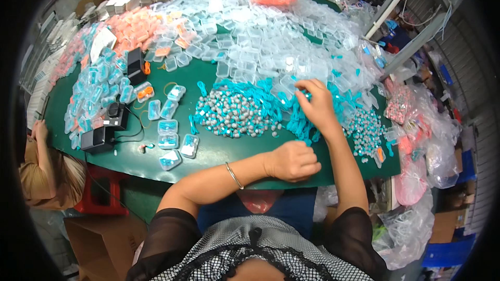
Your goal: Sorting small blue and white beads and placing them into clear plastic boxes.
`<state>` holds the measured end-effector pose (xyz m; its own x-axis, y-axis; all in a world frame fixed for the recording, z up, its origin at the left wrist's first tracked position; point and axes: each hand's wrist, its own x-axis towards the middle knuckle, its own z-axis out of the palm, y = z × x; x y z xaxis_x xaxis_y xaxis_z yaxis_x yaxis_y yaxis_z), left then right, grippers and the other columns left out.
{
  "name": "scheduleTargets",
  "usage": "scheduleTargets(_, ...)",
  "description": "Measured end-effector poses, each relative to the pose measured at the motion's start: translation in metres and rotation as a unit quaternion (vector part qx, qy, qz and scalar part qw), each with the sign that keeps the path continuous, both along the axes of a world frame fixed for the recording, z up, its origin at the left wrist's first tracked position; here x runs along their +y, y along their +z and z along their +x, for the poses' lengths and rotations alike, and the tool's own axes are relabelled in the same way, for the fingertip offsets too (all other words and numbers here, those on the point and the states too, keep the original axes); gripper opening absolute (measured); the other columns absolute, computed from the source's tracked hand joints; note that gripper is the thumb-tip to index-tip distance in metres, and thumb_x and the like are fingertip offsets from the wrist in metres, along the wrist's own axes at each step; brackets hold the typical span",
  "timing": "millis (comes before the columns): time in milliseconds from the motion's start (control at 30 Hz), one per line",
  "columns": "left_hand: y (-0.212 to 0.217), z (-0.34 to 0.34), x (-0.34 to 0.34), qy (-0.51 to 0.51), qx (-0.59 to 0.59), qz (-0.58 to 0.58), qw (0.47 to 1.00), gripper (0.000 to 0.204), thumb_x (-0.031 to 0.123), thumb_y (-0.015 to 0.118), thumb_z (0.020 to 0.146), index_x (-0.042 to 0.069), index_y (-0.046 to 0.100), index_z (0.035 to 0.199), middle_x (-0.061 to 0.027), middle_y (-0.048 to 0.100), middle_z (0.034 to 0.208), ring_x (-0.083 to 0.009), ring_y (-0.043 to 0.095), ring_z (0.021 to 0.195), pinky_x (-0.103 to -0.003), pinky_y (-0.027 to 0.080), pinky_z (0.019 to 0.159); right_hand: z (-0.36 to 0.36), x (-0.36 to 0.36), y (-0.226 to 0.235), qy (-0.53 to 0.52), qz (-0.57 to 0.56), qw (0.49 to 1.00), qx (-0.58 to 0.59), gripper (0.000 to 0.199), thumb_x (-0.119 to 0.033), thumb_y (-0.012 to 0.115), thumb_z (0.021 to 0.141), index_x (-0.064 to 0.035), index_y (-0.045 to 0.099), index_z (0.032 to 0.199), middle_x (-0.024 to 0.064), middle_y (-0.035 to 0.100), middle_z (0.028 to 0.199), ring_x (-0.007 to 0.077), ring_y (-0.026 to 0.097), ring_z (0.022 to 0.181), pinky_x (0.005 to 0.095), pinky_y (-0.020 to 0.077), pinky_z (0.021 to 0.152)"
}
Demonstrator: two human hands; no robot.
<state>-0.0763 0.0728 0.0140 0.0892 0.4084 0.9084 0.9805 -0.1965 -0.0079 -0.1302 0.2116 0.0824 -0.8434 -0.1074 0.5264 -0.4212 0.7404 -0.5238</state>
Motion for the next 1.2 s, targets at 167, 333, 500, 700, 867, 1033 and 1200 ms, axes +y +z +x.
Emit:
scheduleTargets(167,-0.005,0.002,0.003,-0.030,0.002,-0.068,0.997,0.020,0.016,0.068,0.072,0.007,0.060,0.089,-0.0037,0.049,0.073,-0.0208,0.054,0.064,-0.035,0.042,0.055,-0.070,-0.027,-0.029,-0.003,0.179,0.980,0.087,0.019,-0.012,0.075,0.075,-0.0104,0.070,0.093,0.0074,0.065,0.098,0.0296,0.059,0.102,0.0456,0.0445,0.087)
scheduleTargets(333,-0.009,0.002,0.006,-0.033,-0.022,-0.079,0.996,0.019,0.013,0.069,0.073,0.007,0.060,0.089,-0.0040,0.050,0.073,-0.0216,0.055,0.064,-0.036,0.044,0.056,-0.085,-0.032,-0.033,0.003,0.228,0.973,0.031,0.015,-0.015,0.074,0.077,-0.0123,0.069,0.091,0.0044,0.066,0.096,0.0283,0.060,0.101,0.0438,0.0441,0.085)
scheduleTargets(500,-0.012,0.000,0.006,-0.028,-0.027,-0.091,0.995,0.019,0.013,0.069,0.073,0.007,0.060,0.089,-0.0045,0.050,0.073,-0.0227,0.055,0.064,-0.037,0.045,0.057,-0.068,-0.026,-0.017,0.058,0.075,0.995,0.004,0.013,-0.014,0.072,0.078,-0.0073,0.068,0.089,0.0078,0.067,0.088,0.0301,0.063,0.089,0.0418,0.0468,0.079)
scheduleTargets(700,-0.010,-0.001,0.002,-0.038,-0.022,-0.088,0.995,0.020,0.013,0.069,0.073,0.007,0.061,0.090,-0.0047,0.050,0.073,-0.0231,0.055,0.063,-0.038,0.045,0.056,0.028,-0.011,0.011,0.072,0.059,0.994,0.051,0.011,-0.006,0.071,0.079,-0.0017,0.065,0.088,0.0117,0.066,0.085,0.0307,0.062,0.083,0.0387,0.0482,0.074)
scheduleTargets(867,0.002,0.004,-0.001,-0.033,0.020,0.013,0.999,0.024,0.013,0.070,0.073,0.005,0.063,0.094,-0.0035,0.052,0.075,-0.0206,0.055,0.065,-0.035,0.042,0.055,0.105,0.019,-0.009,0.059,0.105,0.991,0.066,0.013,-0.004,0.072,0.076,-0.0023,0.065,0.086,0.0118,0.064,0.084,0.0317,0.059,0.080,0.0409,0.0466,0.071)
scheduleTargets(1033,0.001,0.009,0.002,-0.031,0.025,0.039,0.998,0.026,0.016,0.071,0.074,0.005,0.064,0.097,-0.0029,0.052,0.076,-0.0187,0.055,0.065,-0.033,0.041,0.054,0.158,0.024,-0.040,0.038,0.121,0.988,0.083,0.021,0.003,0.070,0.064,-0.0023,0.063,0.083,0.0134,0.061,0.080,0.0345,0.059,0.079,0.0428,0.0460,0.068)
scheduleTargets(1200,0.006,0.007,-0.002,-0.014,0.010,0.029,0.999,0.026,0.017,0.069,0.076,0.005,0.064,0.097,-0.0023,0.050,0.076,-0.0176,0.053,0.064,-0.032,0.039,0.053,0.181,0.008,-0.063,0.020,0.141,0.986,0.083,0.022,-0.003,0.073,0.064,-0.0027,0.062,0.083,0.0135,0.057,0.083,0.0354,0.057,0.078,0.0446,0.0447,0.068)
